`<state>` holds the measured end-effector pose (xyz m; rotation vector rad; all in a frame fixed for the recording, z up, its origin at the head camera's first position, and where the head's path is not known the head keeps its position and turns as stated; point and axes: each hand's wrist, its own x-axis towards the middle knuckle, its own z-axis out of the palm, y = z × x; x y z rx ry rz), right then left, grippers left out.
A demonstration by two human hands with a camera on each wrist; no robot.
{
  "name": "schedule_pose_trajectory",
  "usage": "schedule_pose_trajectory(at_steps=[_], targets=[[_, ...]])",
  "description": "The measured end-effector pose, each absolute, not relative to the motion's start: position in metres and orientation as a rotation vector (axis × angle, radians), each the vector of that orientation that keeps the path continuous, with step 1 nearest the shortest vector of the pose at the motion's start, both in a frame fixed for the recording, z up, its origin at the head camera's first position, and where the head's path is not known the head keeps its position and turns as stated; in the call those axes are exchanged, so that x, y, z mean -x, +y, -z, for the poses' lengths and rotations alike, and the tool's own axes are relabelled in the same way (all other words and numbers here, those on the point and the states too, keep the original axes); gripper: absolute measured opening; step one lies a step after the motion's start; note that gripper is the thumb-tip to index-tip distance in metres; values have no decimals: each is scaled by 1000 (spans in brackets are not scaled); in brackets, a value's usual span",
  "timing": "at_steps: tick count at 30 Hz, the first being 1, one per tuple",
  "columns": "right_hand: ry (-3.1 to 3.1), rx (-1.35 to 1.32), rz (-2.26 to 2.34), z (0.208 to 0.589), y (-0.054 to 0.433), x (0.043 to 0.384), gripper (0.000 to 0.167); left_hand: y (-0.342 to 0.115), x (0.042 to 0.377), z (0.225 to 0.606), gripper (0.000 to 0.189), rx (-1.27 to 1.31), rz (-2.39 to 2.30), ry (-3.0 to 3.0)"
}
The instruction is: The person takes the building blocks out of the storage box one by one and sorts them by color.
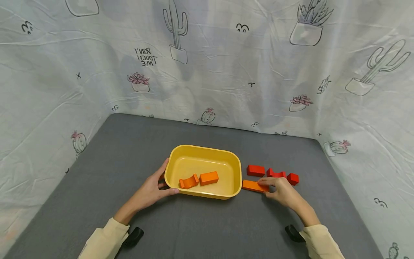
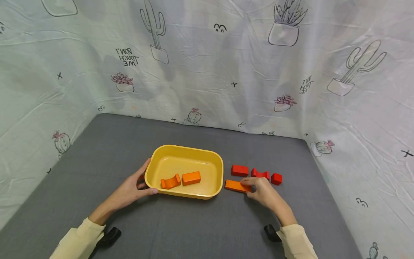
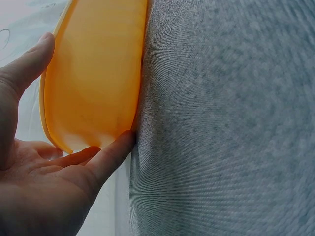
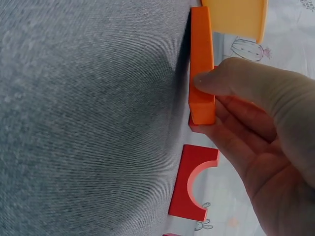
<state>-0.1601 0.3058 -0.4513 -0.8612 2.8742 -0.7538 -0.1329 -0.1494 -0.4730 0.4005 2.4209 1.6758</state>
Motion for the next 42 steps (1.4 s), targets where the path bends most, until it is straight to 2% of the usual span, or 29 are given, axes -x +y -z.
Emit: schedule_pose_trajectory(at_steps=[28, 42], targets=[[2930, 801, 693, 465, 303, 157, 46, -148, 131, 476, 111, -399, -1680, 2424], [2929, 758, 993, 442, 292, 154, 50, -150, 134, 476, 112, -396, -1715, 2389]])
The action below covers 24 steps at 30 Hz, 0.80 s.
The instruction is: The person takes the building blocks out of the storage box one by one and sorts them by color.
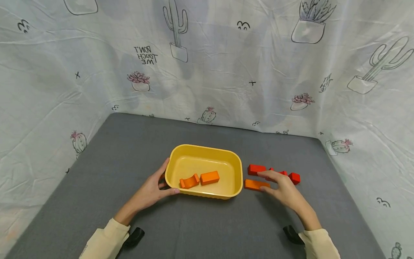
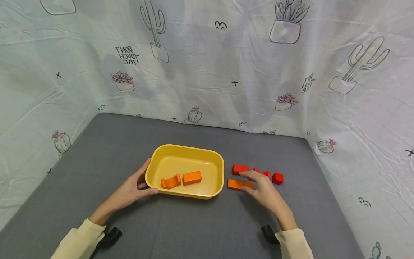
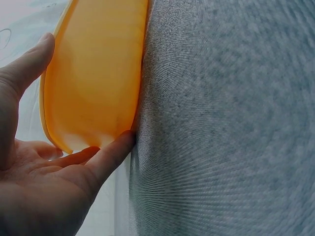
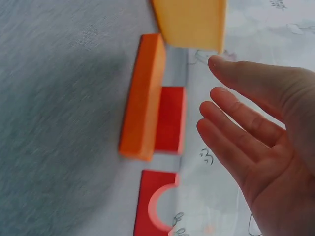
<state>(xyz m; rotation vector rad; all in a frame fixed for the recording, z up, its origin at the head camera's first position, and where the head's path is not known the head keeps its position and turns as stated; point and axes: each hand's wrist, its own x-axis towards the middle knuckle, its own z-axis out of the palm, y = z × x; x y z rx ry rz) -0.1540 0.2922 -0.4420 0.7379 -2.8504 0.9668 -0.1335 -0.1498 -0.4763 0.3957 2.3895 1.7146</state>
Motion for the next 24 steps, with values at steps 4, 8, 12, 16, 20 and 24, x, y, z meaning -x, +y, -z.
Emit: schedule_pose_trajectory(at_steps=[4, 8, 12, 16, 20, 24], targets=[[-2815, -746, -1081, 438, 287, 153, 51, -150, 134, 476, 112, -394, -1705, 2396], [-2764, -758, -1219, 435, 278, 152, 51, -150, 134, 476, 111, -393, -1704, 2397], [-2730, -770, -1308, 431, 267, 153, 52, -150, 134, 475, 111, -402, -1708, 2394], [-2706, -804, -1368, 417, 247, 148, 47, -151, 134, 476, 110, -413, -1715, 2387], [-2656, -896, -1428, 417, 232, 154, 43, -151, 134, 476, 110, -416, -1725, 2377], [-2647, -942, -1444, 429, 223, 163, 43, -150, 134, 476, 110, -419, -1715, 2387]])
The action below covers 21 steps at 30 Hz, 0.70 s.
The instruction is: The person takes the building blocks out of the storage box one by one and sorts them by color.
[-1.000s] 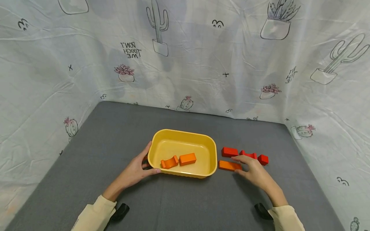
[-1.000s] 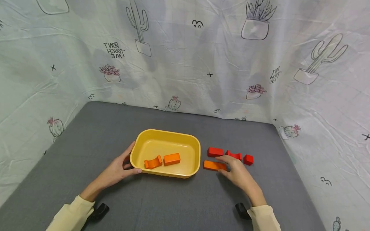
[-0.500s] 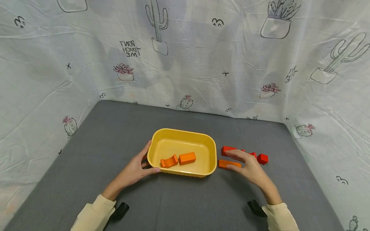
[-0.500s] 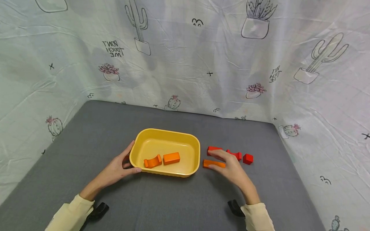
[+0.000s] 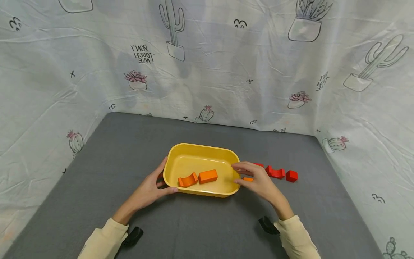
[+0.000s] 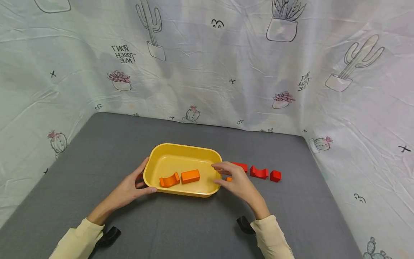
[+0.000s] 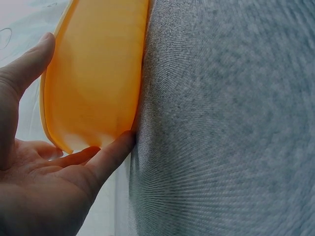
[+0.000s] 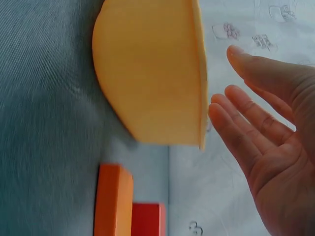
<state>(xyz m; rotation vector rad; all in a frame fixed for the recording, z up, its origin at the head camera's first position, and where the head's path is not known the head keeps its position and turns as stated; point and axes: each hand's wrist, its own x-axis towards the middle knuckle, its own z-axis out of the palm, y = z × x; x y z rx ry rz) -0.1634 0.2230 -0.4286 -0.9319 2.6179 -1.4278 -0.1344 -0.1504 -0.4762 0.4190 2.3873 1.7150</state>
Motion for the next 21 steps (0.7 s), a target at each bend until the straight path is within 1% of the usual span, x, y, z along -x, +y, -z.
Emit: schedule_pose_trajectory(at_steps=[9, 21], targets=[[2579, 966, 1407, 434, 194, 168, 46, -150, 134, 475, 110, -409, -1714, 2391], [2706, 993, 1134, 444, 158, 173, 44, -150, 135, 475, 111, -393, -1705, 2391]])
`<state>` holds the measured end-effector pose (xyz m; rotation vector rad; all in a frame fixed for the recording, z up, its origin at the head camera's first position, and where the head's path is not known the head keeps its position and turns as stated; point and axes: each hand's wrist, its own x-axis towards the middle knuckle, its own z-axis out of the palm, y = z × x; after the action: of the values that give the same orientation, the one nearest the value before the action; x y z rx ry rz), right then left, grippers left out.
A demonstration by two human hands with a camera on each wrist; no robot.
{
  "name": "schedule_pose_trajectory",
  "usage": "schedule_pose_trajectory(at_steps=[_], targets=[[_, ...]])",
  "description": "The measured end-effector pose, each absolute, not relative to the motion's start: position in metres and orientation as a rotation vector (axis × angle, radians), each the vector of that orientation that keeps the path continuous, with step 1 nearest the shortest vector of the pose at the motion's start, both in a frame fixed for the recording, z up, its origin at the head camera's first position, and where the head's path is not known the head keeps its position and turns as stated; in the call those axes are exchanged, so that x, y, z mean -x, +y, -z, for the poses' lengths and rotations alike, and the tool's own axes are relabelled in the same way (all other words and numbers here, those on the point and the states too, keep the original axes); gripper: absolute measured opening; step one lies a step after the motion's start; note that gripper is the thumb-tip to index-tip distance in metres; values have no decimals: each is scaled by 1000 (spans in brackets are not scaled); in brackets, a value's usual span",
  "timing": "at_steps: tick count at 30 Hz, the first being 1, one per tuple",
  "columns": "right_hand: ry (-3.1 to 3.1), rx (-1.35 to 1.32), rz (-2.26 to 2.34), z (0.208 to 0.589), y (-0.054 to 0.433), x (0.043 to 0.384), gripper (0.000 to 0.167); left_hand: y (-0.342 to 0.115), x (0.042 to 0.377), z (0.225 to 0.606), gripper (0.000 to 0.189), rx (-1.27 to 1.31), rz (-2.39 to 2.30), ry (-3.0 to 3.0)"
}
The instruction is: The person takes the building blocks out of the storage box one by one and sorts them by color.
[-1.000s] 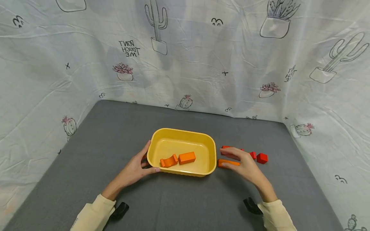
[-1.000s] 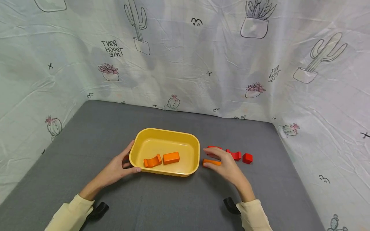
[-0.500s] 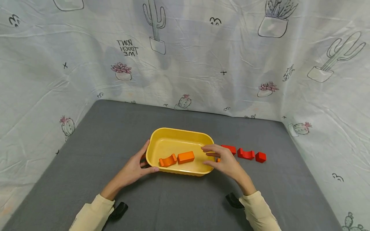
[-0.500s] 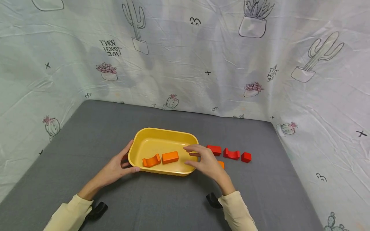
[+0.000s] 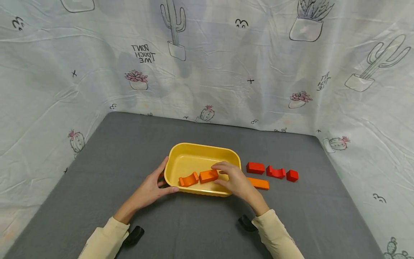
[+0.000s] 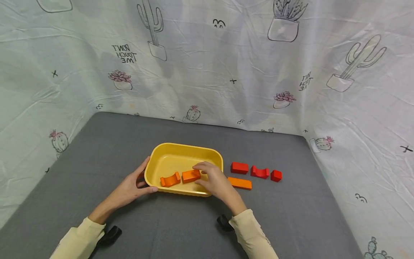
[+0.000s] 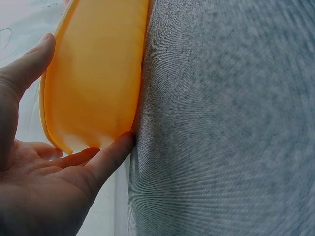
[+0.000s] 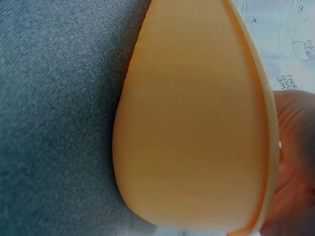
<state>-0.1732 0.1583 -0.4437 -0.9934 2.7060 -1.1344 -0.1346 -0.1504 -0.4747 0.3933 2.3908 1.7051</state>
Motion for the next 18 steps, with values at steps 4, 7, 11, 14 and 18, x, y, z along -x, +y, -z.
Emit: schedule_pose_trajectory(at_steps=[4, 7, 11, 14, 18], targets=[[2738, 956, 1058, 443, 154, 175, 44, -150, 135, 475, 111, -389, -1692, 2406], [2767, 943, 986, 442, 150, 178, 44, -150, 135, 474, 111, -386, -1689, 2415], [2808, 951, 882, 443, 144, 183, 42, -150, 135, 475, 111, -384, -1697, 2402], [2822, 943, 830, 445, 141, 184, 42, -150, 134, 475, 111, -382, -1705, 2387], [2834, 928, 800, 449, 138, 185, 41, -149, 134, 476, 111, -381, -1720, 2377]])
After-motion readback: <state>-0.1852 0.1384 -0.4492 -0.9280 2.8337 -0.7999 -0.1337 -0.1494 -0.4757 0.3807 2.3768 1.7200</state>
